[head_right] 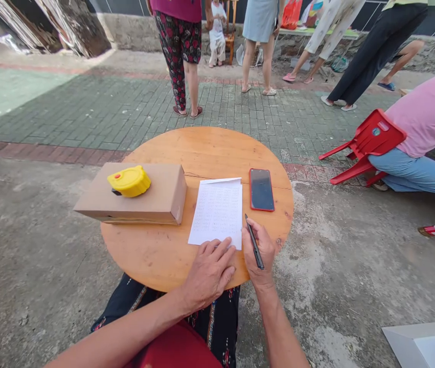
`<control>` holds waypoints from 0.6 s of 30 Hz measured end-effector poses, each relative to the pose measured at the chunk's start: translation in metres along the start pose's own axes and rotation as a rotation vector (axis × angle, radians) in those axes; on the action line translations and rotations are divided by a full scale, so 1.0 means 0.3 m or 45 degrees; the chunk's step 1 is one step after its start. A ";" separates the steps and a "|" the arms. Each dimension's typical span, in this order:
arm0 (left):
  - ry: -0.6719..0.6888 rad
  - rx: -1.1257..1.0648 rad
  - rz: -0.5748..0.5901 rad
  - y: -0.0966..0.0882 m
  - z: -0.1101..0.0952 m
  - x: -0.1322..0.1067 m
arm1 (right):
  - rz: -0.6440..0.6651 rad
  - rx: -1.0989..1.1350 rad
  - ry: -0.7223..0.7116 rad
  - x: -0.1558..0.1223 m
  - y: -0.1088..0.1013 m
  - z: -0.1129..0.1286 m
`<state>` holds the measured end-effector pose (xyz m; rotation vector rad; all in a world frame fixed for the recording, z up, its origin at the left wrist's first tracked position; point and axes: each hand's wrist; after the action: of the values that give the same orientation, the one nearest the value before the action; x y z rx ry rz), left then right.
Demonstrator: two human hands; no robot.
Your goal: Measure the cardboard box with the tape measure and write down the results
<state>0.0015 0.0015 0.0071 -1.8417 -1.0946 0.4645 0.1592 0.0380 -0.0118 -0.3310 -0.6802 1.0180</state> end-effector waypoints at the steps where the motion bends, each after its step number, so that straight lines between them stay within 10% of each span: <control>1: -0.001 -0.007 -0.007 0.000 -0.001 0.001 | 0.029 -0.071 -0.092 0.007 -0.003 0.001; 8: 0.032 -0.072 -0.038 -0.040 -0.011 -0.052 | 0.355 -0.773 -0.698 0.107 -0.002 -0.002; 18: -0.191 0.008 -0.285 -0.122 0.144 -0.208 | 0.563 -1.009 -0.877 0.172 0.047 0.043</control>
<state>-0.0798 -0.0215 0.0085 -1.6748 -1.3815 0.4787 0.1591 0.0890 0.0088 -0.8635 -1.6976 1.2558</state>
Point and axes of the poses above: each hand's wrist, its own x-axis towards the middle knuckle, its own y-axis out of the palm, z = x × y, and after that the axes turned 7 degrees about -x, right-handed
